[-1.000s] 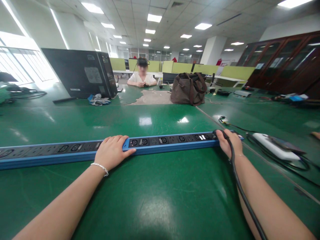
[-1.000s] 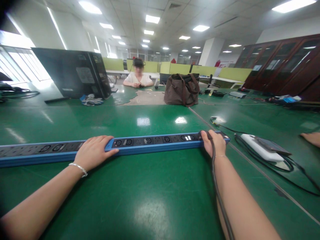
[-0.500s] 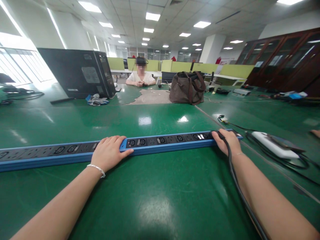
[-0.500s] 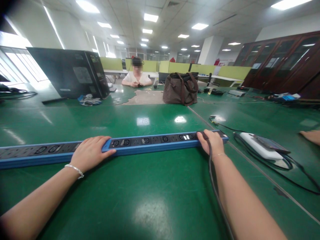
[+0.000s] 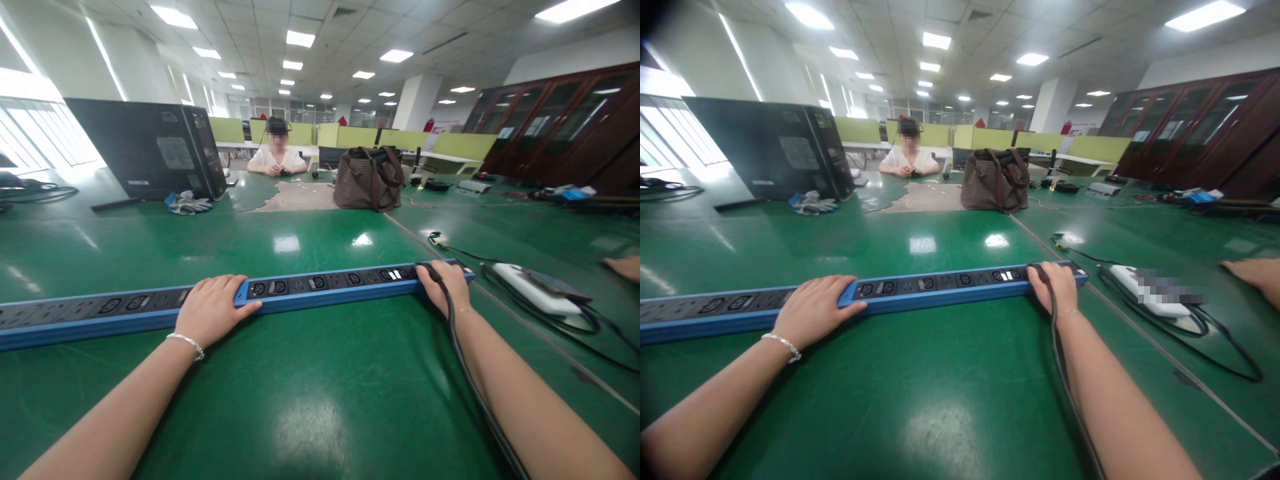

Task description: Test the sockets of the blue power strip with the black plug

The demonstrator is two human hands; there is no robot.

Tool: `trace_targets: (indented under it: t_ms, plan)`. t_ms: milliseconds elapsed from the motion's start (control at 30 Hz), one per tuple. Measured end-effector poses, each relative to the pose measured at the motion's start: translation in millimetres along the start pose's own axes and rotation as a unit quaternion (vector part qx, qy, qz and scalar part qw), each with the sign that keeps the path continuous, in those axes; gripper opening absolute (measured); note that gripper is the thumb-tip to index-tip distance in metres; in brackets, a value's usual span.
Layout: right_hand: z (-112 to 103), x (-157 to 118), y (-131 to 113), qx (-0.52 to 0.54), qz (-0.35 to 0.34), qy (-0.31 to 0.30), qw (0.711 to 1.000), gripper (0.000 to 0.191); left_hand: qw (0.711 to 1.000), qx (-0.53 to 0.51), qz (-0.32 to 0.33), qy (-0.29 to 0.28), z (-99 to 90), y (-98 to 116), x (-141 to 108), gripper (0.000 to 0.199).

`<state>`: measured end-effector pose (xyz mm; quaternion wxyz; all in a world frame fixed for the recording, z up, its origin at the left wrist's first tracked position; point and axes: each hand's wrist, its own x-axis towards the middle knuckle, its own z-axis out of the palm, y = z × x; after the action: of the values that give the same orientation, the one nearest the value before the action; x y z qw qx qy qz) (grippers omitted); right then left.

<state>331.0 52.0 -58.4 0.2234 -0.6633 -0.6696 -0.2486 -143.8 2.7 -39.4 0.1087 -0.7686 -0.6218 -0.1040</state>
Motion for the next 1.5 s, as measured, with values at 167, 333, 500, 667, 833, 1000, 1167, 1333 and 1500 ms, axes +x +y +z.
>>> trace_targets:
  t_ms: [167,333,500,667,833,1000,1167,1333,1500]
  plan:
    - [2.7,-6.7,-4.7,0.012,0.058,0.042,0.997,0.033,1.000,0.003,0.000,0.004,-0.1,0.0,-0.5,0.066]
    - [4.0,-5.9,-5.0,0.087,0.055,0.070,0.992,0.033,1.000,0.002,-0.001,0.001,-0.7,0.2,0.0,0.067]
    - [3.5,-0.3,-4.0,0.116,0.019,0.062,0.991,0.028,1.000,0.001,-0.002,-0.001,-0.5,0.4,0.0,0.066]
    - [2.5,0.7,-4.0,0.127,0.032,0.045,0.990,0.028,1.000,0.012,0.004,0.001,-0.8,0.5,-0.3,0.065]
    - [2.8,1.0,-3.0,0.150,0.036,0.029,0.988,0.028,1.000,0.017,0.010,0.008,-2.1,1.1,-0.7,0.065]
    - [4.3,-1.9,-6.2,0.140,0.058,0.044,0.987,0.027,1.000,0.014,0.009,0.007,-2.2,1.6,-0.6,0.065]
    - [4.8,-4.8,-8.8,0.094,0.081,0.062,0.990,0.031,1.000,0.009,0.007,0.006,-1.6,1.9,-0.3,0.066]
    - [1.9,-4.8,-9.9,0.105,0.106,0.048,0.988,0.033,1.000,0.000,0.000,0.003,-1.1,1.1,-0.4,0.066]
    - [-5.6,-5.4,-12.1,0.068,0.110,0.022,0.991,0.035,1.000,-0.004,-0.004,-0.008,-1.7,0.6,-0.1,0.067]
